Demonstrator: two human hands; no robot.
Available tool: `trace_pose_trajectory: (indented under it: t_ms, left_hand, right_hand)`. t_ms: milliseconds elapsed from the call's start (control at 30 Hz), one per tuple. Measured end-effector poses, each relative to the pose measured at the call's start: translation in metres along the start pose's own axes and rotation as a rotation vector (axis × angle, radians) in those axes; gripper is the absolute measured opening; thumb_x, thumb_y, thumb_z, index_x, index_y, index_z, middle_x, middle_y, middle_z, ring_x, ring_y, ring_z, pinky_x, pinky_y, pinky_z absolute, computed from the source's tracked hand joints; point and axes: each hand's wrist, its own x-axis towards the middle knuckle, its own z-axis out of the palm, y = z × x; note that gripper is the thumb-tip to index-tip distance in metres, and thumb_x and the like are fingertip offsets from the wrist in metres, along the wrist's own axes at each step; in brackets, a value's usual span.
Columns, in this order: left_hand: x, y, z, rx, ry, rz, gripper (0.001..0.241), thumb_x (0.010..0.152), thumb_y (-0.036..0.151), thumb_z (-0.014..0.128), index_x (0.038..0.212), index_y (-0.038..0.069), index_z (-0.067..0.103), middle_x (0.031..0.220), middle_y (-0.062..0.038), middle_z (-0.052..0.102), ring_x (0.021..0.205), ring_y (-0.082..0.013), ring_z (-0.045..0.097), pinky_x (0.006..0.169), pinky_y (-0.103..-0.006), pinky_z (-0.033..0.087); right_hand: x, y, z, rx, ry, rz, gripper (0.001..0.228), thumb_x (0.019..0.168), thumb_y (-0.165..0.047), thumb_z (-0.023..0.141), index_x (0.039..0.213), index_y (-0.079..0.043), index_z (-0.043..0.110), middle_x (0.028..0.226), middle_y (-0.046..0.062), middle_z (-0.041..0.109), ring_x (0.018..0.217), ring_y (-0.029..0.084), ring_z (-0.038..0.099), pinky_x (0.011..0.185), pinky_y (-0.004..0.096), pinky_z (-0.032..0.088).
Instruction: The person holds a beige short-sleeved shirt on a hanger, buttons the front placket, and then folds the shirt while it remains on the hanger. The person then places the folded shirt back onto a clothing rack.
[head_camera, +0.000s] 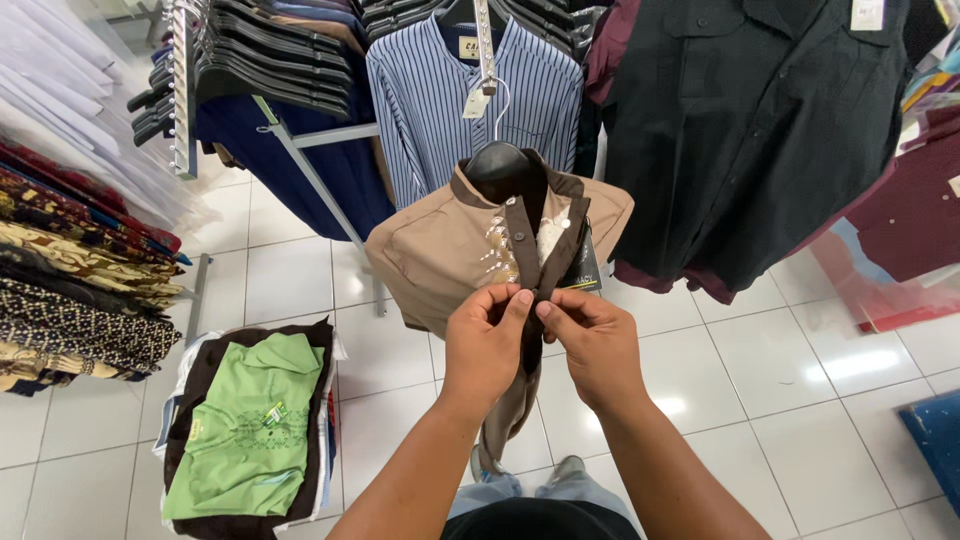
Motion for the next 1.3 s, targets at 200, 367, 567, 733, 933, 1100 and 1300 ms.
trace_pose_trajectory:
  t_ms: [200,367,567,733,933,1100,1300]
  left_hand:
    - [0.007,-0.008,-0.006,0.017,-0.024,0.025,0.017,0.085,0.02,0.068,0.09,0.004,0.072,0.069,-0.008,0.066,0.068,-0.01,0.055,0.06,-0.0253,0.05]
    - [0.01,-0.012,-0.008,0.084,-0.041,0.061,0.018,0.083,0.022,0.07,0.09,0.005,0.073,0.068,-0.009,0.066,0.066,-0.01,0.056,0.059,-0.0272,0.051]
    - [0.008,-0.005,-0.006,0.211,-0.047,0.111,0.016,0.082,0.02,0.068,0.09,0.007,0.073,0.072,-0.01,0.067,0.068,-0.0133,0.061,0.06,-0.0279,0.052]
    - [0.009,-0.006,-0.001,0.278,-0.074,0.194,0.015,0.081,0.015,0.069,0.089,0.002,0.072,0.073,-0.016,0.067,0.072,-0.0233,0.067,0.061,-0.0328,0.053]
    - [0.013,-0.005,0.003,0.26,-0.145,0.138,0.014,0.081,0.018,0.066,0.087,0.007,0.074,0.071,-0.011,0.067,0.072,-0.0147,0.063,0.065,-0.0327,0.052]
    - [0.011,-0.001,0.012,0.278,-0.14,0.122,0.012,0.078,0.022,0.069,0.078,0.012,0.074,0.066,-0.006,0.064,0.067,-0.0108,0.06,0.061,-0.0283,0.05]
    - [0.007,-0.009,0.021,0.201,-0.078,0.005,0.014,0.083,0.021,0.067,0.076,0.011,0.074,0.061,-0.004,0.062,0.062,-0.0082,0.052,0.056,-0.0252,0.046]
  right_hand:
    - [-0.002,-0.002,0.002,0.096,-0.048,0.003,0.009,0.077,0.009,0.065,0.086,0.01,0.067,0.062,0.018,0.059,0.053,0.021,0.06,0.052,0.033,0.056]
    - [0.0,-0.001,0.004,0.164,-0.086,0.016,0.009,0.077,0.012,0.06,0.085,0.011,0.066,0.062,0.019,0.058,0.052,0.024,0.062,0.049,0.035,0.057]
    - [0.003,0.004,-0.003,0.093,-0.082,0.028,0.009,0.079,0.009,0.062,0.087,0.01,0.066,0.061,0.02,0.059,0.051,0.025,0.062,0.046,0.038,0.057]
    - [0.001,-0.009,-0.006,0.065,-0.071,0.059,0.01,0.075,0.009,0.067,0.084,0.011,0.064,0.06,0.02,0.059,0.049,0.025,0.062,0.044,0.038,0.057]
    - [0.005,-0.014,-0.012,0.011,-0.049,0.061,0.013,0.073,0.007,0.072,0.081,0.01,0.062,0.059,0.019,0.058,0.049,0.023,0.062,0.043,0.034,0.056]
    - [0.01,-0.014,-0.016,-0.15,-0.037,0.03,0.009,0.076,-0.002,0.072,0.076,0.004,0.066,0.058,0.014,0.06,0.048,0.018,0.061,0.042,0.029,0.053]
    - [0.013,-0.013,-0.025,-0.201,-0.057,0.003,0.005,0.074,0.0,0.071,0.077,0.001,0.067,0.057,0.01,0.059,0.049,0.014,0.058,0.046,0.025,0.051]
